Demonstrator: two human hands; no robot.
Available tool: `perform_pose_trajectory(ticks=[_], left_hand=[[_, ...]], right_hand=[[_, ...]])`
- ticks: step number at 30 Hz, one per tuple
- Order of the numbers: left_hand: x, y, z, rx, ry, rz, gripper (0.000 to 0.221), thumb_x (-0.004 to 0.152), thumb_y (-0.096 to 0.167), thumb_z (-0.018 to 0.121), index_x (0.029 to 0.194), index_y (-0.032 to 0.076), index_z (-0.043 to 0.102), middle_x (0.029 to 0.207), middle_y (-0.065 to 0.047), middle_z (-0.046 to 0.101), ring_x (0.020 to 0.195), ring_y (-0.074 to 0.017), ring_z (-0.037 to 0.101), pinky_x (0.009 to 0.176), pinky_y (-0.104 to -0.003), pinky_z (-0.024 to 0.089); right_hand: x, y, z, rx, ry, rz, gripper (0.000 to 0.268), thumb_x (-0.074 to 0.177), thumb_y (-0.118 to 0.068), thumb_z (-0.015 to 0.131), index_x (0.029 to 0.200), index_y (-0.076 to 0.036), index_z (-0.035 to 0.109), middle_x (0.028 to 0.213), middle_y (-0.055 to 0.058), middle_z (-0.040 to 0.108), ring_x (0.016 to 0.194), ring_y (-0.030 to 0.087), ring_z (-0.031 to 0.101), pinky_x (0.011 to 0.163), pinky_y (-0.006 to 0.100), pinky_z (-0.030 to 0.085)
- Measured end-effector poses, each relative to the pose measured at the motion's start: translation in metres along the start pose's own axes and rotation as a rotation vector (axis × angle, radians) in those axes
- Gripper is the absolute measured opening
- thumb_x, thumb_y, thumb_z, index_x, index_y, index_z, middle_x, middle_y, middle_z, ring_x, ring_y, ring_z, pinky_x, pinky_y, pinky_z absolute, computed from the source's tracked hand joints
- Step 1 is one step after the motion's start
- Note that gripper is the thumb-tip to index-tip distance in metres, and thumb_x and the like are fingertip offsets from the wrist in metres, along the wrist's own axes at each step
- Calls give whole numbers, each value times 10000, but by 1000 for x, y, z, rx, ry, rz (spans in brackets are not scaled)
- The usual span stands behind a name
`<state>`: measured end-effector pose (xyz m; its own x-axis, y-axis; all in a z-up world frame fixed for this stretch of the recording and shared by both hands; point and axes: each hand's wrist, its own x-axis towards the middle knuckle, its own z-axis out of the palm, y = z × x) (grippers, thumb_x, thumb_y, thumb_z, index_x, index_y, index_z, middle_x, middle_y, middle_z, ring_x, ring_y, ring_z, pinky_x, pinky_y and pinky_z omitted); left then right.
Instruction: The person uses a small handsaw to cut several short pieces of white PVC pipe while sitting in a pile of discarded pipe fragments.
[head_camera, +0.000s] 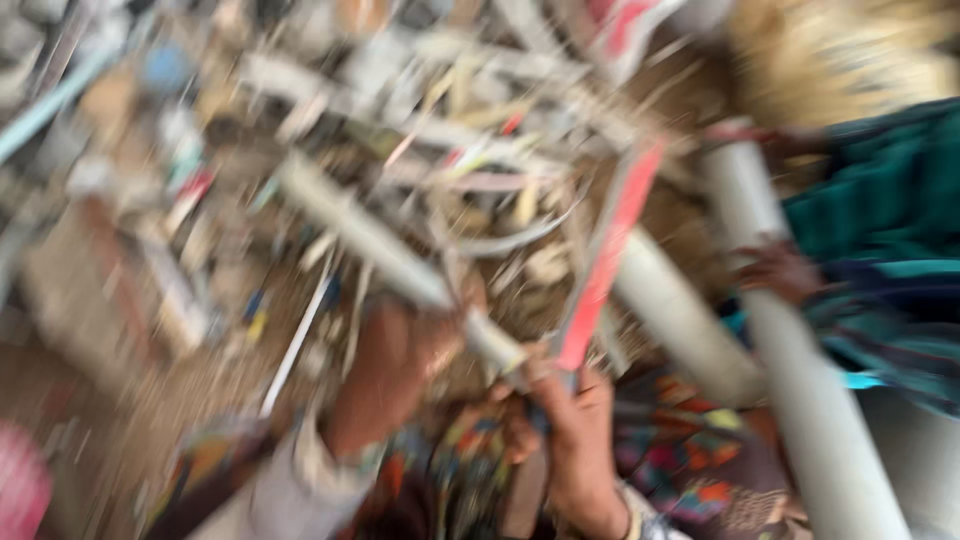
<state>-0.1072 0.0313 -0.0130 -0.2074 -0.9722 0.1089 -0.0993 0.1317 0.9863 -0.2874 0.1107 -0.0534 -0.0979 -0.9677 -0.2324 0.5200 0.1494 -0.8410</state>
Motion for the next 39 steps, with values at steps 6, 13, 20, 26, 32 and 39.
perform_pose_trajectory(ticks=[6, 13, 20, 26, 32, 39], left_hand=[[-30, -44, 28, 790, 187, 757, 362, 983, 296, 626, 1121, -34, 681, 1053, -193, 753, 993, -345, 725, 873, -460, 544], [-11, -29, 21, 402, -326, 252, 381, 972, 357, 685, 1085, -3, 736, 949, -188, 763, 870, -332, 727, 771, -426, 548], [-9, 8, 8, 63, -464, 38, 301, 907, 230, 676, 1077, -13, 728, 784, -118, 762, 653, -176, 713, 607, -347, 559], [-13, -11, 9, 150, -386, 136, 255, 855, 141, 653, 1019, -50, 688, 840, -158, 728, 666, -204, 670, 654, -360, 559], [-25, -46, 17, 198, -267, 207, 221, 835, 135, 669, 958, -47, 692, 847, -205, 723, 773, -283, 713, 713, -405, 562], [-24, -61, 16, 239, -230, 23, 287, 897, 146, 600, 1119, -9, 697, 813, -197, 727, 688, -316, 743, 649, -445, 562]], right_hand=[[34, 8, -31, -375, -15, 8, 192, 936, -133, 707, 1025, 36, 687, 602, 93, 661, 386, 124, 572, 334, 279, 463], [27, -7, -38, -415, -101, 44, 226, 961, -170, 663, 1022, 42, 712, 710, 91, 740, 427, 100, 584, 381, 255, 464], [8, -32, -18, -438, -114, -66, 203, 983, -137, 655, 1065, 44, 695, 742, 89, 707, 467, 99, 571, 423, 248, 466], [17, -23, -16, -453, -117, -51, 213, 951, -153, 658, 1073, 18, 685, 719, 85, 726, 443, 93, 561, 408, 246, 456], [29, -4, -18, -544, -85, 28, 247, 944, -201, 724, 969, 44, 696, 658, 60, 680, 453, 92, 554, 407, 251, 434], [40, -1, -14, -590, -121, 50, 238, 919, -223, 714, 976, 7, 703, 655, 36, 694, 457, 84, 573, 407, 243, 445]])
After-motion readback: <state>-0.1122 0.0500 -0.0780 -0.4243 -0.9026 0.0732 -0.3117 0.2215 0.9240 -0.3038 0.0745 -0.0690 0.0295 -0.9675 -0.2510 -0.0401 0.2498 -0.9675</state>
